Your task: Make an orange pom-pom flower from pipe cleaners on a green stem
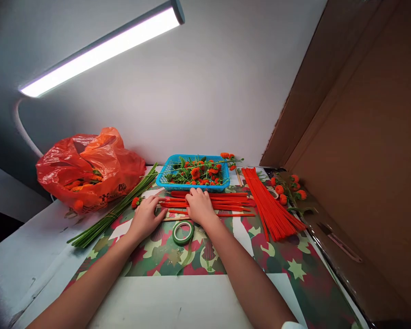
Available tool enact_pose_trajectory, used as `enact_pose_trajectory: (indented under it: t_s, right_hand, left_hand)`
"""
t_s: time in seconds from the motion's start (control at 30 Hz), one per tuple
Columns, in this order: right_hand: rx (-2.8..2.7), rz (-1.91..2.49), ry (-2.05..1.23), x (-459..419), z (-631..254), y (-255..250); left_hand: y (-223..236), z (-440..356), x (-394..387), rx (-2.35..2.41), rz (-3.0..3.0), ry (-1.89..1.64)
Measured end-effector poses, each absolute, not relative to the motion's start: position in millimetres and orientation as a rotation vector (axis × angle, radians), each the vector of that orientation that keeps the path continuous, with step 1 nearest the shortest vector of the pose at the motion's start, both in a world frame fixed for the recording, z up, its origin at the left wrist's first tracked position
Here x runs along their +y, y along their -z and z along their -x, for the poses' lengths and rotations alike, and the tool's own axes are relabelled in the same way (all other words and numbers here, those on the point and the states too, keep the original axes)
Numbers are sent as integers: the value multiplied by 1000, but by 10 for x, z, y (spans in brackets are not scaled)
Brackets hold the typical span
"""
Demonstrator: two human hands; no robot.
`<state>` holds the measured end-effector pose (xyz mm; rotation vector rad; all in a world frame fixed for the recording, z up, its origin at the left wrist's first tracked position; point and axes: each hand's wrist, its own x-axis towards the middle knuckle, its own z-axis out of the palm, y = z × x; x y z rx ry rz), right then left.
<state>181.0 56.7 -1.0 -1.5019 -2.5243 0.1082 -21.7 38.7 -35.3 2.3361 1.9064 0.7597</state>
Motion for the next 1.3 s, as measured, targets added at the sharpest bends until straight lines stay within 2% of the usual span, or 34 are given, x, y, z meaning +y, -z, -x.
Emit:
enact_pose_trajectory:
  t_s: [0.5,0.73,0.93,1.13,1.2,1.3]
  right_hand:
    - [-2594,1519,-260,531,-1775,-29]
    - [-2545,1550,-241,547,-1803,-103]
    - [-2381,1481,-175,521,-1922,-400]
    - [-2033,1008,-336,426,-1965,-629]
    - [-1937,913,-457,399,-1933,-664]
    - [-1717,898,-750,356,-1875,-707]
  left_hand:
    - [365,245,413,1853,-2292,-793]
    - [387,271,454,1819,-2131,-1056]
    - [313,274,428,1741,-1945,-1299]
    - [-52,5,370,1396,-1903,-1360]
    - [-289,-147,396,1262,-1870,-1409]
    - [-648,-361,459,917,-1476,-1594]
